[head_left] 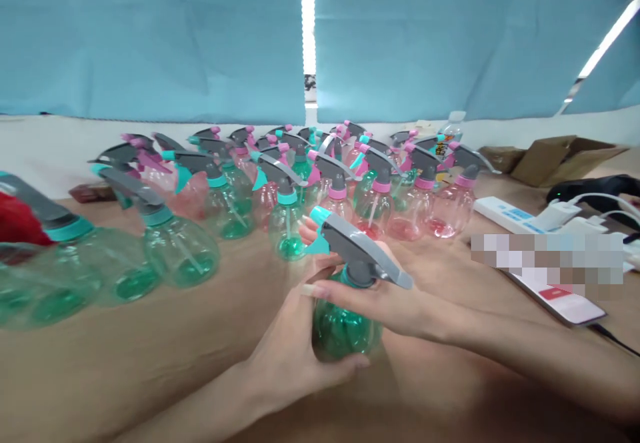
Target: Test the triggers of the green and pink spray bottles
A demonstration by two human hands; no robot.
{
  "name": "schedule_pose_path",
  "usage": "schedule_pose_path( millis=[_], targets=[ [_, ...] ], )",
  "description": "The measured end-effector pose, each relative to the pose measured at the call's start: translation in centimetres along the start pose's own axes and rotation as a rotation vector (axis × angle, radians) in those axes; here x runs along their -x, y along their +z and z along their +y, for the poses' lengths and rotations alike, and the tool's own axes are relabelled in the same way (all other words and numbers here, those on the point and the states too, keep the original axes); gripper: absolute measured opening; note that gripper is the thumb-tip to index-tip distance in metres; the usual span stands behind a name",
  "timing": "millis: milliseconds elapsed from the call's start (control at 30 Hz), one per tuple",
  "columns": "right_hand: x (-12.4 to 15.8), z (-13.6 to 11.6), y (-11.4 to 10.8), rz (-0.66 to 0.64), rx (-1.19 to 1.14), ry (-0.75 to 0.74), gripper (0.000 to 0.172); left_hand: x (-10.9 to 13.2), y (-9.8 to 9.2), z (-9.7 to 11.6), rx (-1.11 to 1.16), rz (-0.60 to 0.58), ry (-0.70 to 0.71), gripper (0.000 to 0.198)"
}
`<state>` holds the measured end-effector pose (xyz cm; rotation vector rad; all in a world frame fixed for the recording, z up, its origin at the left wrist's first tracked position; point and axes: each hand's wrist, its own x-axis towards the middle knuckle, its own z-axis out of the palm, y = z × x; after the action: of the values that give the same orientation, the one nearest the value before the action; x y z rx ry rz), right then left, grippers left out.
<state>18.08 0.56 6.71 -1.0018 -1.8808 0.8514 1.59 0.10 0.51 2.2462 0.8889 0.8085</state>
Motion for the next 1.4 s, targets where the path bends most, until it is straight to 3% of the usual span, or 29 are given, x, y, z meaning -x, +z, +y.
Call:
schedule_pose_path(
  millis=[100,200,367,500,700,867,1067,1400],
  targets=[
    [0.0,-0.1,0.9,-0.012,-0.09,0.045,0.031,0.9,-0.7,0.2,-0.034,0.037,-0.007,0.09],
    [-0.4,-0.4,1.9,-0.009,-0.102,0.029,0.045,2.2,-2.0,-0.2,-0.082,0.079,-0.034,0.086],
    [-1.7,-2.0,4.0,-0.002,0.03,-0.097,0.036,5.0,-5.1,-1.4,-0.16,0.15,-0.131,0.08],
    [-3.7,-2.6,6.1,-0.016,0.038,-0.099,0.034,6.7,-7.5,-2.2,-0.364,0.195,-0.126,0.081],
    [-7.2,-1.5,8.5,0.053,0.0,-0.081,0.034,10.0,-10.4,-3.9,-0.511,0.225,-0.214,0.039],
    [-9.2,-0.4,9.2,0.116,0.104,-0.097,0.028,11.7,-10.9,-4.7,-0.502,0.205,-0.229,0.025],
    [-10.9,0.6,9.5,0.205,0.243,-0.131,0.029,11.6,-10.8,-5.0,-0.491,0.234,-0.197,0.023],
    [-12.9,1.9,10.0,0.214,0.286,-0.176,0.027,11.7,-10.7,-5.3,-0.505,0.224,-0.189,0.023]
  ],
)
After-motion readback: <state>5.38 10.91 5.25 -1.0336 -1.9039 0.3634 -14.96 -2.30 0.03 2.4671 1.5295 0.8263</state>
